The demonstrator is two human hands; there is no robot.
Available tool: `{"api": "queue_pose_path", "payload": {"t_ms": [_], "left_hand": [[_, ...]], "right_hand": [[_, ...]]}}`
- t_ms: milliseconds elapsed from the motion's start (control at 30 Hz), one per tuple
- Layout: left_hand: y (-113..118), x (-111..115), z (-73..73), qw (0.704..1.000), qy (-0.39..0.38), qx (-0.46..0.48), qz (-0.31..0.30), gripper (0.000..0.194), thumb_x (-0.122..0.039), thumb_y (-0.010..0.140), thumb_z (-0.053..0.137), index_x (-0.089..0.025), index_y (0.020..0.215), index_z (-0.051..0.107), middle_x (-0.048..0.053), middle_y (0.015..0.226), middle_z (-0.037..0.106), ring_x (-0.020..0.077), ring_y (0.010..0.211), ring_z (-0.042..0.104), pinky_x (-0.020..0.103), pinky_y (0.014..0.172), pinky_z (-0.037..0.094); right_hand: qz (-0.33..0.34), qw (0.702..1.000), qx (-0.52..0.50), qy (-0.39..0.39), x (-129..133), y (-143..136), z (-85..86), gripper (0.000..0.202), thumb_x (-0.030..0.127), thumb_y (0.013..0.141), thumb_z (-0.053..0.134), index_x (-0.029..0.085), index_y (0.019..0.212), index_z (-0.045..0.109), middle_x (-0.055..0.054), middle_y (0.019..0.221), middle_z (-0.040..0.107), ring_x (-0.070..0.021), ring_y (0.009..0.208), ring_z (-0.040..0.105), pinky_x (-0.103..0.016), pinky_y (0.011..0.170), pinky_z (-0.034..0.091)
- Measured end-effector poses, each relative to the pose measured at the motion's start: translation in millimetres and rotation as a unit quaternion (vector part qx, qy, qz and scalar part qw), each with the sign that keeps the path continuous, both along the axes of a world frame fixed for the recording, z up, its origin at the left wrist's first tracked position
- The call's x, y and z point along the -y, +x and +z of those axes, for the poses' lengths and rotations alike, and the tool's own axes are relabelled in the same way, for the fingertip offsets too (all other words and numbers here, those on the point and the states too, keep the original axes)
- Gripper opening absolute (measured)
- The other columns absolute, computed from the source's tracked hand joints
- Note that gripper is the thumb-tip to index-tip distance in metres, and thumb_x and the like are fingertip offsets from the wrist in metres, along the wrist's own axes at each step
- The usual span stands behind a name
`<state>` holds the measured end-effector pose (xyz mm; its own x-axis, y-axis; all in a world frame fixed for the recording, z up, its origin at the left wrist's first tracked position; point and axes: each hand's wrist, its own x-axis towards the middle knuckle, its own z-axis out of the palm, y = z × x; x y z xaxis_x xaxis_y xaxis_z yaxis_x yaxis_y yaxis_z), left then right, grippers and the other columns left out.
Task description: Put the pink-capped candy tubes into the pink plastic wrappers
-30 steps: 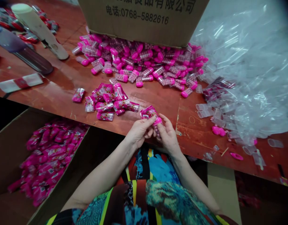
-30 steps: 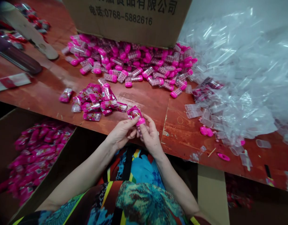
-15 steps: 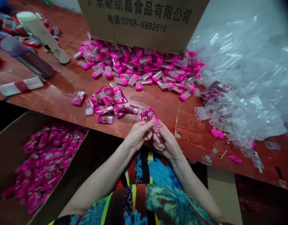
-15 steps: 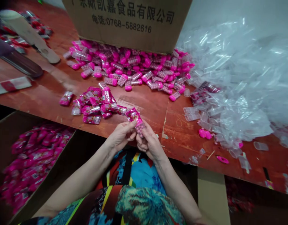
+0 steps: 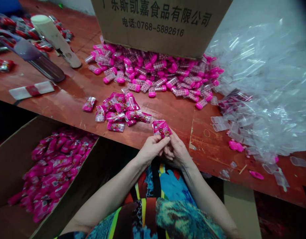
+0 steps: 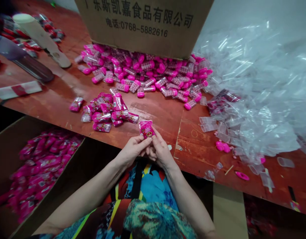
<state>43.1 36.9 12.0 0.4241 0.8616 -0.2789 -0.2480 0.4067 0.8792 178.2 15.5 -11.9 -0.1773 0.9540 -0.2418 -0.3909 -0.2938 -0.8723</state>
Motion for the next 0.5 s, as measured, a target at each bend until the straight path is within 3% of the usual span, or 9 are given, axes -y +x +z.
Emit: {"api": "queue_pose_path", "payload": {"t_ms": [133,200,267,367,433,500], "left_hand": [[-13,-11,8.2,0.999,0.016,-0.02,-0.022,0.05,-0.06,0.081,0.081,-0.016,0.067,0.062,0.002,0.052,0.061,0.0089,0.044,0.049,0.022,0.045,0.03],[-27,-22,14.3,1.0,0.018,-0.018,0.018,0.048,-0.061,0.082,0.08,-0.015,0.074,0.066,-0.001,0.048,0.057,0.0077,0.041,0.046,0.02,0.044,0.029],[-46,-36,19.1,0.995,0.011,-0.023,0.098,0.05,-0.065,0.085,0.075,-0.014,0.085,0.071,-0.003,0.047,0.055,0.0065,0.038,0.041,0.02,0.042,0.024],[-69,-54,18.7,0.981,-0.031,-0.06,0.183,0.065,-0.077,0.09,0.061,-0.013,0.087,0.071,0.004,0.055,0.065,0.0064,0.033,0.039,0.022,0.037,0.014],[-74,-58,12.8,0.976,-0.06,-0.092,0.188,0.071,-0.081,0.091,0.052,-0.013,0.08,0.07,0.009,0.059,0.068,0.0067,0.031,0.04,0.023,0.036,0.012],[-67,-53,4.9,0.978,-0.062,-0.112,0.162,0.07,-0.078,0.092,0.054,-0.012,0.072,0.068,0.01,0.058,0.068,0.0065,0.031,0.041,0.023,0.036,0.015]], "right_hand": [[0.016,0.999,0.039,0.002,-6,-4,4.7,0.083,0.076,0.096,0.055,0.026,0.16,0.04,0.007,0.057,0.061,-0.0078,0.034,0.029,-0.02,0.033,0.025],[-0.001,0.995,0.095,0.033,-13,1,9.4,0.081,0.074,0.099,0.05,0.026,0.163,0.036,0.006,0.061,0.062,-0.0087,0.036,0.033,-0.021,0.036,0.029],[-0.053,0.975,0.198,0.088,-22,12,13.0,0.075,0.066,0.102,0.051,0.026,0.164,0.037,0.005,0.065,0.063,-0.0108,0.043,0.04,-0.023,0.042,0.036],[-0.105,0.894,0.392,0.188,-38,24,13.5,0.053,0.053,0.106,0.051,0.025,0.151,0.057,-0.002,0.08,0.067,-0.0183,0.068,0.06,-0.032,0.066,0.053],[-0.083,0.83,0.495,0.244,-47,23,9.8,0.045,0.047,0.107,0.048,0.025,0.141,0.067,-0.008,0.099,0.069,-0.0242,0.089,0.066,-0.038,0.082,0.055],[-0.049,0.772,0.574,0.268,-52,17,3.1,0.044,0.044,0.107,0.048,0.024,0.139,0.07,-0.011,0.107,0.066,-0.0266,0.092,0.066,-0.039,0.082,0.054]]}}
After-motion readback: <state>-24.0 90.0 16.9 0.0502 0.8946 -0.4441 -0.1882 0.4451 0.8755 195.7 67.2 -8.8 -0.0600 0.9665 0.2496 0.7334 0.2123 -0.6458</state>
